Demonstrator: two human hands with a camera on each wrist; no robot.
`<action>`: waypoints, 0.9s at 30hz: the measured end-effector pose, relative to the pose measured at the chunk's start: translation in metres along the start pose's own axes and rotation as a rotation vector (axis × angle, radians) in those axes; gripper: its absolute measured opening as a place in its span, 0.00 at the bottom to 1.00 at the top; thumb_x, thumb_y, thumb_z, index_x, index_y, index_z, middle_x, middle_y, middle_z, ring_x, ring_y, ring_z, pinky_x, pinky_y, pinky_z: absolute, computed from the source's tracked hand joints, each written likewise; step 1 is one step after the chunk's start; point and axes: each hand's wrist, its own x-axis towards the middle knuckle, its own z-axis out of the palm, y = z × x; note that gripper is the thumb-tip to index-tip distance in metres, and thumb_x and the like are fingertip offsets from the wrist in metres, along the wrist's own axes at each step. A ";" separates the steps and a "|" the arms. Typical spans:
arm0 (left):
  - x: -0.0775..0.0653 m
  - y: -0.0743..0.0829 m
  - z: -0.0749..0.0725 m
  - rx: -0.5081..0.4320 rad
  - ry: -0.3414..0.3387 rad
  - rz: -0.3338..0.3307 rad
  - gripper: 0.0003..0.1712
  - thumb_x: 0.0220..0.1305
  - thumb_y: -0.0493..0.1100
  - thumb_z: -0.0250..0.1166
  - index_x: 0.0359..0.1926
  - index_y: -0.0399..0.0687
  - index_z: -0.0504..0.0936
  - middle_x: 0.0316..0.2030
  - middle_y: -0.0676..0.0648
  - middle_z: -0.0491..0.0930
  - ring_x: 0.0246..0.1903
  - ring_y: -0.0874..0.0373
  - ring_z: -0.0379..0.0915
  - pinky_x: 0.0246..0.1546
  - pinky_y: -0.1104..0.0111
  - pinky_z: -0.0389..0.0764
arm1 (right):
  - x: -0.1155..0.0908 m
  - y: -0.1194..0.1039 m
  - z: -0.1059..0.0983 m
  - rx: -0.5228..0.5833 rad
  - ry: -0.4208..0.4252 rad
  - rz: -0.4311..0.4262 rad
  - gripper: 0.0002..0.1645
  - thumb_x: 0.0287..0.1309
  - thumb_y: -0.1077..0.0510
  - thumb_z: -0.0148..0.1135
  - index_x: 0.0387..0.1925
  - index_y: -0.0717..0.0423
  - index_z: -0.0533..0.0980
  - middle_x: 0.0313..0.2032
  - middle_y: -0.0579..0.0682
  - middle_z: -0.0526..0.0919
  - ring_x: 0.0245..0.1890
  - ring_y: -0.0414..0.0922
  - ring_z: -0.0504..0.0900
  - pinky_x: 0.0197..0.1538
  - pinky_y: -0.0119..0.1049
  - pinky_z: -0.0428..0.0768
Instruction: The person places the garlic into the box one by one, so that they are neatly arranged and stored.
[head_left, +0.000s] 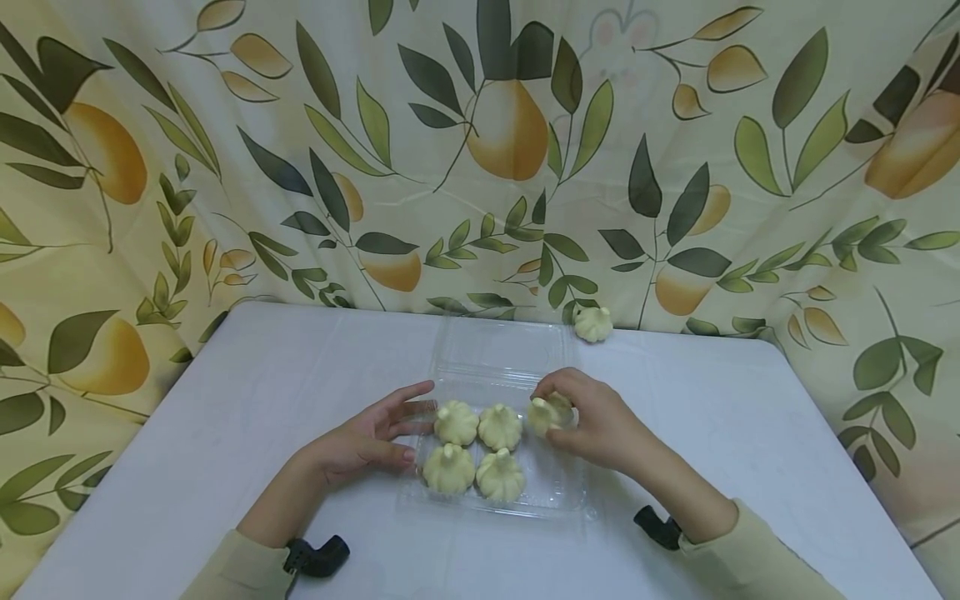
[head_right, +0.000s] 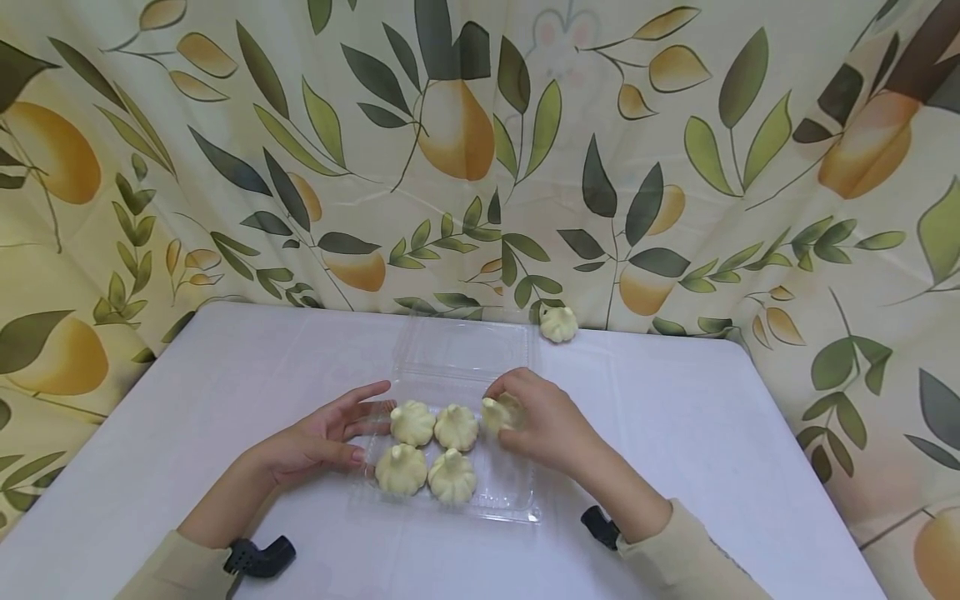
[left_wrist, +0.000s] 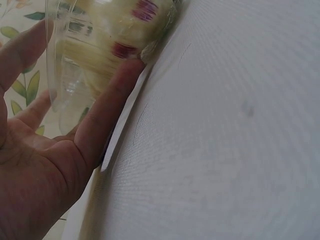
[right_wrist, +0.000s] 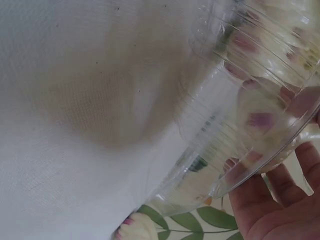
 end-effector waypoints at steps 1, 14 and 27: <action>0.000 0.000 0.000 0.000 0.001 -0.002 0.56 0.59 0.27 0.66 0.80 0.59 0.46 0.77 0.42 0.47 0.73 0.44 0.52 0.53 0.53 0.80 | 0.000 0.000 0.001 -0.019 -0.004 -0.001 0.27 0.41 0.65 0.76 0.44 0.44 0.78 0.51 0.43 0.82 0.55 0.47 0.79 0.57 0.49 0.78; 0.001 -0.001 0.000 0.012 -0.002 0.022 0.56 0.58 0.27 0.66 0.80 0.56 0.46 0.76 0.40 0.49 0.72 0.42 0.54 0.51 0.54 0.81 | 0.000 -0.006 0.010 -0.216 -0.043 -0.008 0.25 0.38 0.62 0.79 0.42 0.46 0.81 0.44 0.44 0.86 0.49 0.48 0.79 0.53 0.47 0.78; 0.001 -0.001 0.000 0.017 -0.003 0.027 0.56 0.59 0.27 0.66 0.80 0.56 0.46 0.76 0.40 0.49 0.73 0.42 0.53 0.51 0.55 0.81 | -0.001 -0.002 0.015 -0.253 -0.025 -0.079 0.28 0.36 0.68 0.78 0.41 0.46 0.77 0.47 0.45 0.83 0.50 0.48 0.80 0.54 0.46 0.79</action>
